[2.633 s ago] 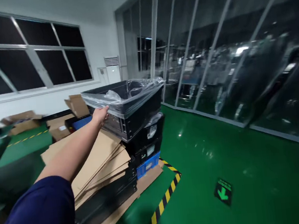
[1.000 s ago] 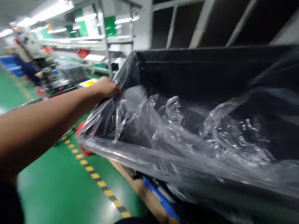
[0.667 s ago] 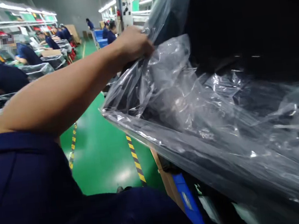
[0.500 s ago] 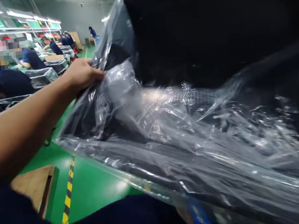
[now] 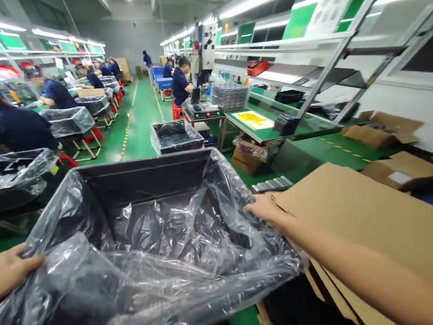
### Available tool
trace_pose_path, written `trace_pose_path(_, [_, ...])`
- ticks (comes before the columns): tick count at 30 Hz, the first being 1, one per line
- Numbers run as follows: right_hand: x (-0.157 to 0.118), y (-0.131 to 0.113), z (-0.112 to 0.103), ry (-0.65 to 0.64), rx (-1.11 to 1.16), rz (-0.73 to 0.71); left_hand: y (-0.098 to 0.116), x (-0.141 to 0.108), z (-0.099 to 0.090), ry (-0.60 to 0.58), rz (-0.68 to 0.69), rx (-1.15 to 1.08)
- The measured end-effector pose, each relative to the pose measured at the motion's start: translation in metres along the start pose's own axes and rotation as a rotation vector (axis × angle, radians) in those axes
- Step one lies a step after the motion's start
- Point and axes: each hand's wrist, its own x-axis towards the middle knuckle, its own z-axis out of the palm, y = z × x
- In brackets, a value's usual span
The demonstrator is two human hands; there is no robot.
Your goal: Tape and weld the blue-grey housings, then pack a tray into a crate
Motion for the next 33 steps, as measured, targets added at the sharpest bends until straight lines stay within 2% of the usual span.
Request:
trace_pose_path(1, [0.022, -0.013, 0.050, -0.046, -0.026, 0.005, -0.018, 0.036, 0.003, -0.003, 0.000, -0.008])
trace_pose_path(2, [0.048, -0.033, 0.108, -0.075, -0.055, 0.035, -0.038, 0.084, 0.005, -0.010, 0.010, -0.014])
trace_pose_path(4, [0.106, -0.094, 0.238, -0.160, -0.080, 0.082, -0.082, 0.212, 0.007, -0.045, 0.021, 0.010])
trace_pose_path(6, [0.166, -0.168, 0.365, -0.197, -0.089, 0.122, -0.123, 0.358, 0.008, -0.064, 0.032, 0.055])
trace_pose_path(7, [0.193, -0.201, 0.418, -0.202, -0.091, 0.140, -0.138, 0.426, 0.011, -0.065, 0.045, 0.075])
trace_pose_path(8, [0.216, -0.229, 0.462, -0.203, -0.094, 0.161, -0.149, 0.487, 0.016, -0.063, 0.048, 0.095])
trace_pose_path(9, [0.233, -0.249, 0.495, -0.206, -0.097, 0.187, -0.156, 0.537, 0.023, -0.063, 0.047, 0.116])
trace_pose_path(10, [0.245, -0.260, 0.519, -0.209, -0.098, 0.214, -0.157, 0.576, 0.032, -0.067, 0.034, 0.144])
trace_pose_path(12, [0.254, -0.261, 0.544, -0.217, -0.095, 0.284, -0.149, 0.624, 0.056, -0.106, -0.003, 0.212])
trace_pose_path(17, [0.241, -0.220, 0.563, -0.172, -0.061, 0.483, -0.098, 0.685, 0.124, -0.242, 0.040, 0.275])
trace_pose_path(19, [0.235, -0.210, 0.577, -0.132, -0.059, 0.555, -0.076, 0.717, 0.150, -0.290, 0.086, 0.281])
trace_pose_path(21, [0.227, -0.203, 0.597, -0.090, -0.045, 0.642, -0.055, 0.751, 0.178, -0.337, 0.151, 0.298])
trace_pose_path(24, [0.206, -0.193, 0.639, -0.003, 0.020, 0.831, -0.031, 0.796, 0.227, -0.407, 0.235, 0.342])
trace_pose_path(28, [0.168, -0.179, 0.705, 0.171, 0.120, 1.088, -0.014, 0.830, 0.300, -0.475, 0.314, 0.367])
trace_pose_path(33, [0.134, -0.146, 0.789, 0.325, 0.173, 1.280, -0.009, 0.845, 0.393, -0.523, 0.421, 0.379])
